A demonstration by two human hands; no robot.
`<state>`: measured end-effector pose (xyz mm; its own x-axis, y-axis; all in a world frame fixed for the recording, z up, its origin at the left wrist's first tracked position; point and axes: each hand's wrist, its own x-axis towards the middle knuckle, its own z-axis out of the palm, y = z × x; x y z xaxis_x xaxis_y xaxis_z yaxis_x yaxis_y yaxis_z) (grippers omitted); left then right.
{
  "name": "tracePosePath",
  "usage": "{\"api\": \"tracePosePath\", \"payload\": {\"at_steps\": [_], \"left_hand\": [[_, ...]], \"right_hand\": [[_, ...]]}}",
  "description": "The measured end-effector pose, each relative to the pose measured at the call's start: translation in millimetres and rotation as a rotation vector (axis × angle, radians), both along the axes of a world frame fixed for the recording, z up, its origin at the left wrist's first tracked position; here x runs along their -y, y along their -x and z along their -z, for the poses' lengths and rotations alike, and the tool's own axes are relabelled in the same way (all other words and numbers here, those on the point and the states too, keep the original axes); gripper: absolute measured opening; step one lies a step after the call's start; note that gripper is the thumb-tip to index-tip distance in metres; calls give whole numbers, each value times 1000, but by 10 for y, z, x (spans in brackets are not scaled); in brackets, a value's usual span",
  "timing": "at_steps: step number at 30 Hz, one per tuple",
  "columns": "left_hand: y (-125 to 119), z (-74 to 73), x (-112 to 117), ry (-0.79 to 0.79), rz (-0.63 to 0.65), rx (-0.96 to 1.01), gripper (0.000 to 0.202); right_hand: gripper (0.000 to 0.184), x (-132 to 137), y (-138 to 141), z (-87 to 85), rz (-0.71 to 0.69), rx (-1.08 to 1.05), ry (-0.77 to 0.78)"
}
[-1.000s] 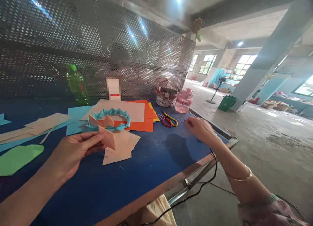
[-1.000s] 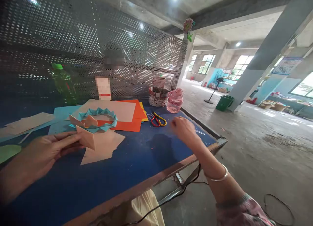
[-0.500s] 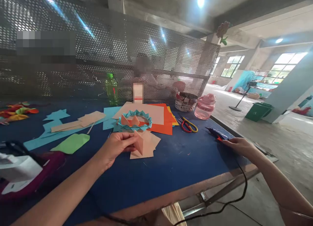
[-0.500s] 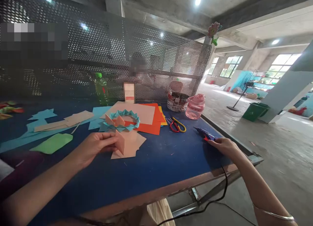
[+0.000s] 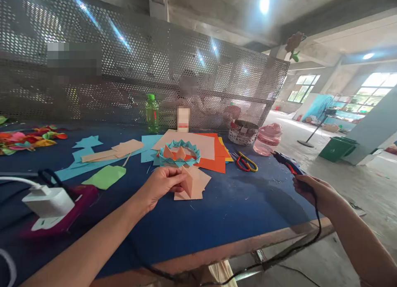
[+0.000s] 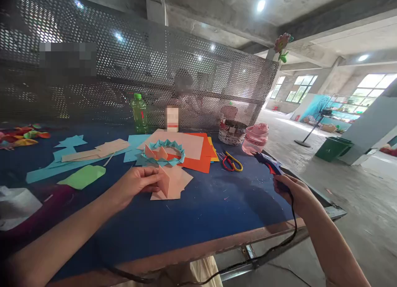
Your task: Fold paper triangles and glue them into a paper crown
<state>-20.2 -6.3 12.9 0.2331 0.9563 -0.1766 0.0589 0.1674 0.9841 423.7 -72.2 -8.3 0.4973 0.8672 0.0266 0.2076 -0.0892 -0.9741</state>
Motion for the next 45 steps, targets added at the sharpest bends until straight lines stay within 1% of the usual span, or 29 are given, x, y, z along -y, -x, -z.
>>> {"api": "tracePosePath", "payload": {"at_steps": [1, 2, 3, 4, 5, 7, 8, 10, 12, 13, 14, 15, 17, 20, 22, 24, 26, 29, 31, 36, 39, 45], "left_hand": [[-3, 12, -4, -2, 1, 4, 29], [-5, 25, -8, -8, 5, 9, 29], [-7, 38, -13, -16, 6, 14, 28], [-8, 51, -18, -23, 5, 16, 27], [-7, 61, -24, -28, 3, 17, 26], [4, 66, -38, -26, -12, 12, 26], [17, 60, -50, -23, -23, 9, 27], [62, 25, -80, -23, -52, 4, 28], [126, -39, -118, -39, -104, 2, 27], [159, -78, -135, -62, -148, 3, 25], [191, -119, -150, -77, -191, 5, 23], [218, -159, -162, -99, -230, 12, 21], [255, -222, -178, -150, -321, 5, 18], [275, -245, -193, -188, -383, -26, 15], [278, -221, -205, -189, -378, -30, 15], [279, -187, -214, -195, -364, -28, 15], [275, -162, -212, -203, -336, -29, 17], [265, -150, -196, -218, -289, -49, 20], [260, -146, -188, -223, -275, -59, 21], [263, -119, -191, -219, -268, -61, 20], [263, -104, -190, -217, -231, -59, 22], [248, -108, -182, -203, -221, -40, 21]], "right_hand": [[9, -13, 107, -64, 15, -107, 20], [8, -37, 222, -134, -9, -206, 0], [10, -69, 342, -203, -53, -290, -30], [16, -109, 465, -268, -123, -348, -43], [18, -154, 587, -326, -185, -385, -67], [17, -257, 829, -417, -281, -441, -116], [17, -311, 949, -450, -337, -473, -109], [17, -421, 1199, -495, -380, -528, -68], [21, -530, 1468, -518, -408, -494, 9], [23, -584, 1608, -523, -440, -472, 0], [25, -636, 1749, -520, -482, -469, -75], [27, -686, 1886, -509, -557, -458, -141], [30, -769, 2134, -457, -671, -405, -223], [34, -817, 2395, -299, -783, -273, -316], [34, -782, 2479, -164, -852, -138, -327], [34, -706, 2498, -43, -907, 8, -283], [32, -620, 2477, 35, -923, 147, -248], [30, -530, 2436, 67, -891, 378, -234], [30, -509, 2428, 60, -862, 467, -223], [31, -497, 2446, 52, -826, 554, -155], [31, -475, 2456, 36, -831, 585, -188], [29, -460, 2464, 4, -834, 619, -226]]}}
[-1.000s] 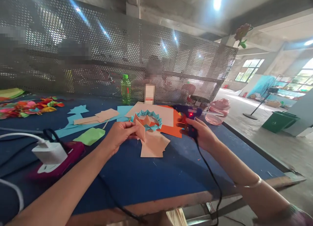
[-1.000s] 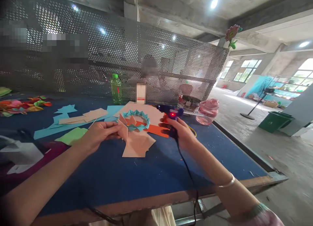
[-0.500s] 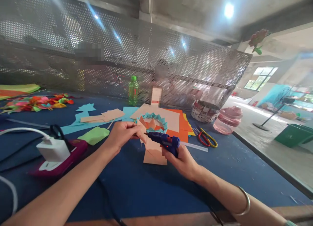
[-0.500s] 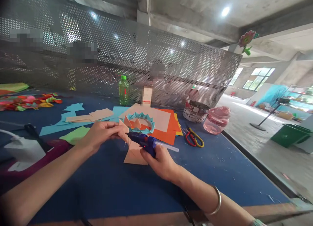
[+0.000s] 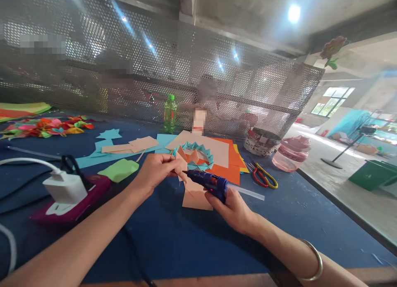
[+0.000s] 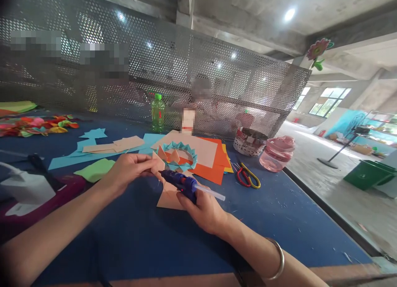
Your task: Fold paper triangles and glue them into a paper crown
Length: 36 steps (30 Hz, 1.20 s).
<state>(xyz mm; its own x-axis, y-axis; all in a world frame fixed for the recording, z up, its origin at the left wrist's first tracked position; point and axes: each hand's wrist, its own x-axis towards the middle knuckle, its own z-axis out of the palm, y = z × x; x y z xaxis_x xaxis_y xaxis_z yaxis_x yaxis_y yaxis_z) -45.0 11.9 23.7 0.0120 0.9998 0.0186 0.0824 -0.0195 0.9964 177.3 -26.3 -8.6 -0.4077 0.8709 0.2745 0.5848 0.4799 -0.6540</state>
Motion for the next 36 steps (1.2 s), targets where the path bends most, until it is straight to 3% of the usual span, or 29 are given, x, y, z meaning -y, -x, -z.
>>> {"api": "tracePosePath", "payload": {"at_steps": [23, 36], "left_hand": [[-6, -6, -1, 2, -57, -22, 21], [-8, -92, 7, 21, -124, 6, 20]], "right_hand": [[32, 1, 0, -4, 12, 5, 30], [27, 4, -10, -8, -21, 5, -8]]}}
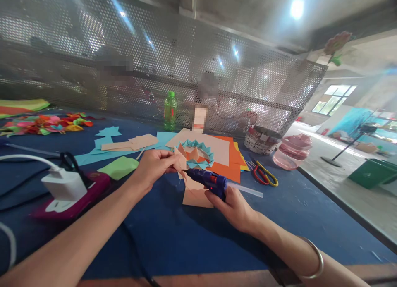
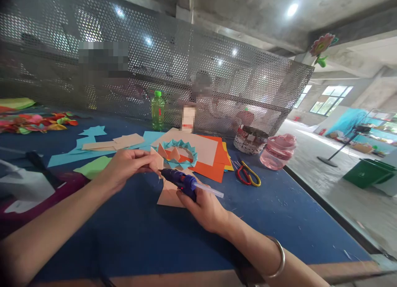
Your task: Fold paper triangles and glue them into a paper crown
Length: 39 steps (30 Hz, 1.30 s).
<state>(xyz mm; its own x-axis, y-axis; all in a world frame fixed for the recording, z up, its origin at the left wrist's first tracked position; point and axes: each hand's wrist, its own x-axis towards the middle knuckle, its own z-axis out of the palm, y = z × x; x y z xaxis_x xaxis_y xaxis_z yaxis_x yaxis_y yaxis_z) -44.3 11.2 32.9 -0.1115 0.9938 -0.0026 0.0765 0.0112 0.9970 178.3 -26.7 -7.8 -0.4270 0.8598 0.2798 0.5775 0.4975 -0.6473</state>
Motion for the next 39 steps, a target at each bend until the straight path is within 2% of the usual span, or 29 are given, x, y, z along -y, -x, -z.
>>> {"api": "tracePosePath", "payload": {"at_steps": [20, 33, 39], "left_hand": [[62, -3, -44, -2, -77, 24, 22], [78, -41, -44, -9, -124, 60, 14], [121, -62, -67, -24, -154, 79, 13]], "right_hand": [[31, 6, -28, -13, 18, 24, 39], [35, -1, -40, 21, 7, 69, 8], [35, -51, -78, -1, 64, 36, 56]]}}
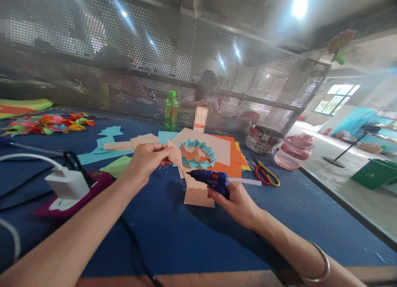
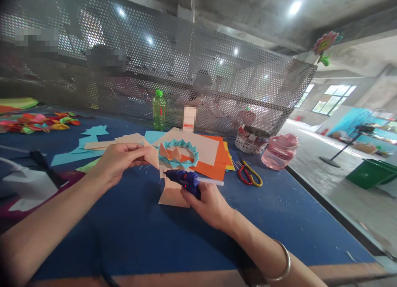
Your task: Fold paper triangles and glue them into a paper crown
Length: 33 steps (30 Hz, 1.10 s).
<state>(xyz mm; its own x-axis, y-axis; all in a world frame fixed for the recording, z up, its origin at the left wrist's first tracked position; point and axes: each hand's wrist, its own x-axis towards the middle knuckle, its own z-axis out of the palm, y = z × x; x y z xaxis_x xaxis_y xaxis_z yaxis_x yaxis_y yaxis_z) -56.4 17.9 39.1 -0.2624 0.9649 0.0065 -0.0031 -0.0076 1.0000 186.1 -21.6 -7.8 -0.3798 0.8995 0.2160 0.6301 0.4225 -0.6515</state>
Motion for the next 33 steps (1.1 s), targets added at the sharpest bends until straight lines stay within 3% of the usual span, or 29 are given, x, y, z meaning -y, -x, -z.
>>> {"api": "tracePosePath", "payload": {"at_steps": [4, 9, 17, 23, 27, 33], "left_hand": [[12, 1, -13, -13, 13, -6, 17], [3, -9, -9, -18, 7, 2, 19], [-25, 18, 7, -10, 76, 7, 17], [-61, 16, 24, -1, 96, 16, 12], [-58, 23, 22, 11, 102, 12, 11], [-50, 29, 22, 19, 119, 9, 10]], "right_hand": [[43, -105, -169, -116, 99, -116, 91], [56, -204, -637, -247, 310, -297, 204], [52, -19, -1328, -82, 486, -433, 259], [62, 5, -1499, -22, 559, -526, 296], [51, -44, -1584, -22, 672, -584, 314], [39, -42, -1658, 30, 736, -543, 257]]}}
